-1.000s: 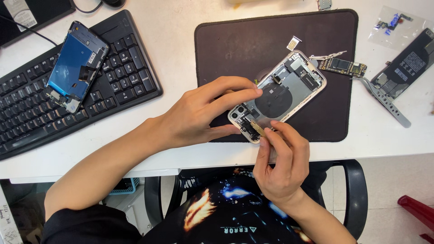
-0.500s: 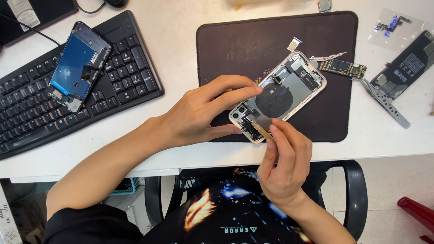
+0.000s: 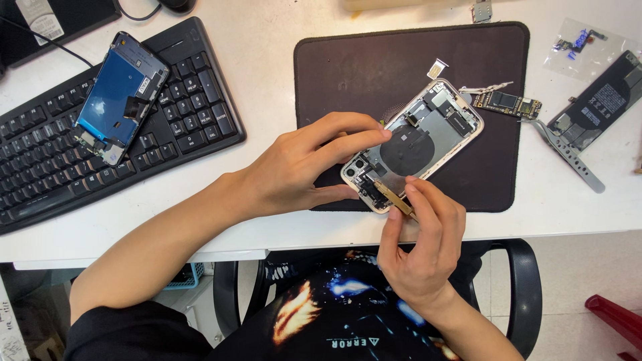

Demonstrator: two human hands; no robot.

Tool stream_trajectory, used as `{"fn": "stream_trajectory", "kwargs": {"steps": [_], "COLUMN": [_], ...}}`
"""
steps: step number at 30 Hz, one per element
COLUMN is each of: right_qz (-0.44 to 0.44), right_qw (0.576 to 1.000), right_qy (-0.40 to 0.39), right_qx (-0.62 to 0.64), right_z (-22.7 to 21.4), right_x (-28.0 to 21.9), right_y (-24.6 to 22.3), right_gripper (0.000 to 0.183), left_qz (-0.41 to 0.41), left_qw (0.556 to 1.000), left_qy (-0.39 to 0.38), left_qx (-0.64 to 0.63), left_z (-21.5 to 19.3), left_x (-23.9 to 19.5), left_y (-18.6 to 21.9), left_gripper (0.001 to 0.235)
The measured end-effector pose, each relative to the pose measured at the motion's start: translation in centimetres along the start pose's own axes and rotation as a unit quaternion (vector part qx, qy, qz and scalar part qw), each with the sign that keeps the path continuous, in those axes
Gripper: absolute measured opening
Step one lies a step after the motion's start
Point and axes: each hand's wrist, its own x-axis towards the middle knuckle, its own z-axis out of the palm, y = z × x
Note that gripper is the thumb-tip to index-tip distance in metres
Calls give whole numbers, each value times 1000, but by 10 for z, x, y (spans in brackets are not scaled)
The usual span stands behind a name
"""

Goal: The person disassembles a smartphone by removing the back cover, disconnecting internal cables, and extracting the battery and logic board. They use a screwdriver and a plastic pry tool to separate components and place them on the work surface.

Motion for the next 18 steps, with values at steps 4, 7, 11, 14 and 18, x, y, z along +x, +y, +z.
{"fn": "stream_trajectory", "kwargs": {"steps": [4,7,11,14,18], "right_qz": [7,5,2,5,32], "right_qw": [1000,1000,1000,1000,997], "right_qy": [0,-5,-3,0,18], "right_qx": [-20,-6,6,18,64], "right_z": [1,-1,-3,-4,-7], "right_x": [1,2,5,6,5], "right_y": [0,-1,-2,-3,-3], "right_gripper": [38,39,39,36,34], "left_qz": [0,-2,3,2,0], "left_qw": [1000,1000,1000,1000,1000], "left_qy": [1,1,0,-2,1], "left_qx": [-3,-5,1,8,15], "left_z": [0,0,0,1,2], "left_x": [1,1,-1,-1,-2], "left_y": [0,1,0,-1,-1], "left_gripper": [81,81,81,81,81]}}
